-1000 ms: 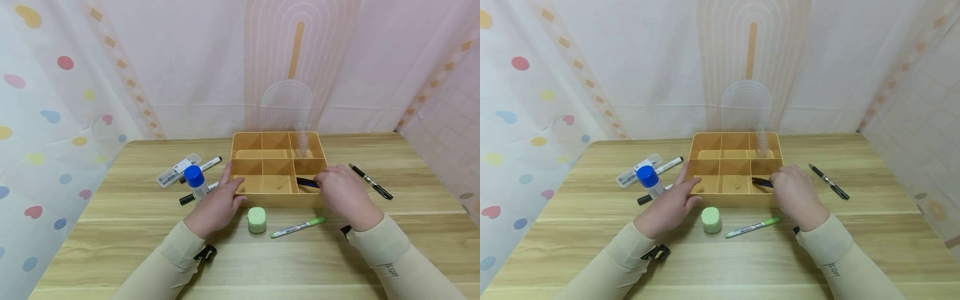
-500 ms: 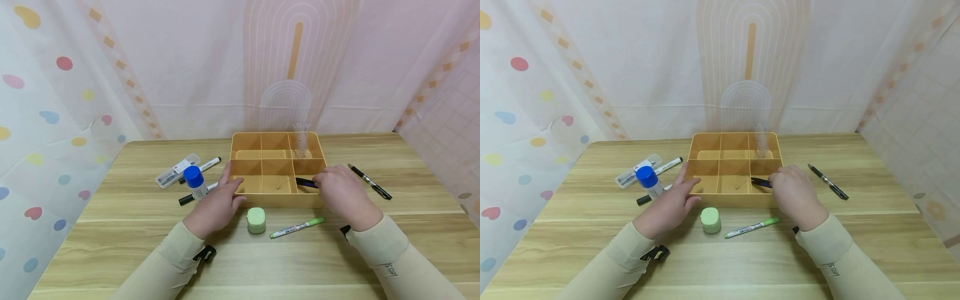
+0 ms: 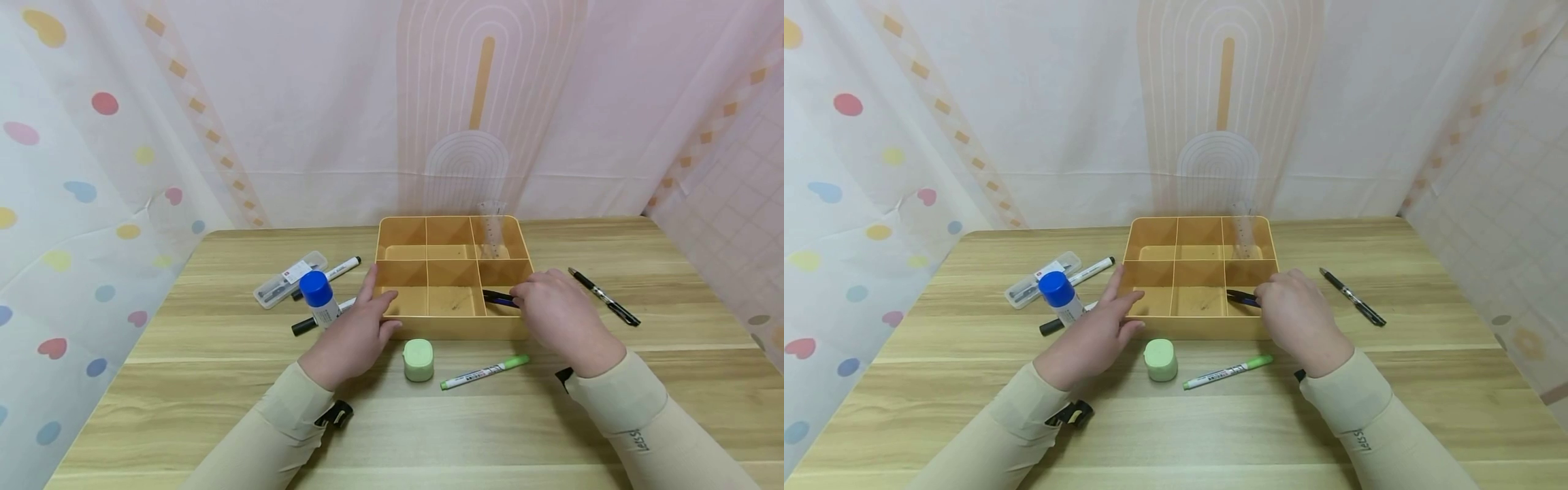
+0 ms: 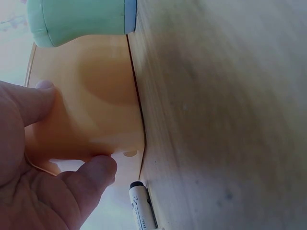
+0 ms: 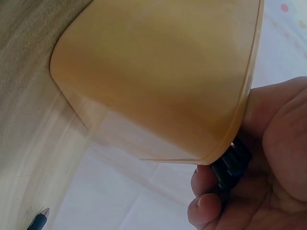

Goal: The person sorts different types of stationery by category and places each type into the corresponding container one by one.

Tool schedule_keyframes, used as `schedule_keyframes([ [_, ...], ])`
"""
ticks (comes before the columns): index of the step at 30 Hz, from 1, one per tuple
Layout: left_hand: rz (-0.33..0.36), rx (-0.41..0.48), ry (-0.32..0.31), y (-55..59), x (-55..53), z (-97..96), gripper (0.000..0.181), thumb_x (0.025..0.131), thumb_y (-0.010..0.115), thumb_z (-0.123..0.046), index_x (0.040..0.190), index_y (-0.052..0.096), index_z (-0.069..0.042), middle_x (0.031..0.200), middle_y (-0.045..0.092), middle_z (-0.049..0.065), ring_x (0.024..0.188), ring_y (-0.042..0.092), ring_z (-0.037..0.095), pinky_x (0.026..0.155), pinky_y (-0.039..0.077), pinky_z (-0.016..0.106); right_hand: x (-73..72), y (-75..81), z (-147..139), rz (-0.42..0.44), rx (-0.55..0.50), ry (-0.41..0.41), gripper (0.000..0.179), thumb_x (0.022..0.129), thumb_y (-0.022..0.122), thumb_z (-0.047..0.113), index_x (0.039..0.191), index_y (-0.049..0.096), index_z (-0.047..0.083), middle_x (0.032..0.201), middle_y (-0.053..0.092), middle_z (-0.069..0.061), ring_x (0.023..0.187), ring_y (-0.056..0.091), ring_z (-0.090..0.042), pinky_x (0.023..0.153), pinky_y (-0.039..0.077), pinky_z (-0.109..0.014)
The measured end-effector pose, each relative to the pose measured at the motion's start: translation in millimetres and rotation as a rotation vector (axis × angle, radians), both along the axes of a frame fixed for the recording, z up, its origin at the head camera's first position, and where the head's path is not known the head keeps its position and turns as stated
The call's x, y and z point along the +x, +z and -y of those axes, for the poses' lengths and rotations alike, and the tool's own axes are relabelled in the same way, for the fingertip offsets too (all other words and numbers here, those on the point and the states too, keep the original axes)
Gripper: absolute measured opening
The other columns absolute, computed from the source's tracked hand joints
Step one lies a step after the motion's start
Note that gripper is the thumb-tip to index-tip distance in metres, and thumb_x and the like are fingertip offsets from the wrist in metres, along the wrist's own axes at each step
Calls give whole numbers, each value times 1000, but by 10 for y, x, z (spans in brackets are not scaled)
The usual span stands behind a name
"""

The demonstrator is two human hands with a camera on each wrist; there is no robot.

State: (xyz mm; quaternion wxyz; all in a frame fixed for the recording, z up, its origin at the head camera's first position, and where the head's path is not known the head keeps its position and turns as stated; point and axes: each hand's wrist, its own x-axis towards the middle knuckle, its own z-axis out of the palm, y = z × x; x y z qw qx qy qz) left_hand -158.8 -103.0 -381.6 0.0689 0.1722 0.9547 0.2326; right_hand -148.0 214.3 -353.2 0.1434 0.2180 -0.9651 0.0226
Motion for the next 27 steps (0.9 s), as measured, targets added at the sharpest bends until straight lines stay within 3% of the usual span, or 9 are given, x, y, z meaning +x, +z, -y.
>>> schedule_keyframes([
  [9, 11, -4, 6, -1, -3, 2, 57, 110, 57, -38, 160, 46, -13, 179, -12, 5, 130, 66, 34, 102, 59, 45, 2, 6, -2, 7, -8, -5, 3, 91, 78, 3, 92, 80, 4, 84, 77, -6, 74, 63, -24, 74, 50, -40],
  [18, -1, -2, -3, -7, -5, 2, 57, 110, 56, -37, 159, 46, -12, 179, -11, 6, 128, 68, 34, 101, 60, 44, 17, 23, 0, 54, -44, -32, 13, 92, 77, 3, 104, 81, 1, 96, 79, -11, 85, 68, -29, 82, 54, -43],
  [27, -8, -1, -7, -9, -7, 5, 57, 110, 56, -38, 159, 46, -12, 179, -11, 7, 128, 68, 34, 101, 59, 45, 10, 95, -27, 57, -111, -25, 14, 96, 73, 6, 106, 79, -2, 94, 78, -11, 86, 69, -33, 87, 56, -50],
])
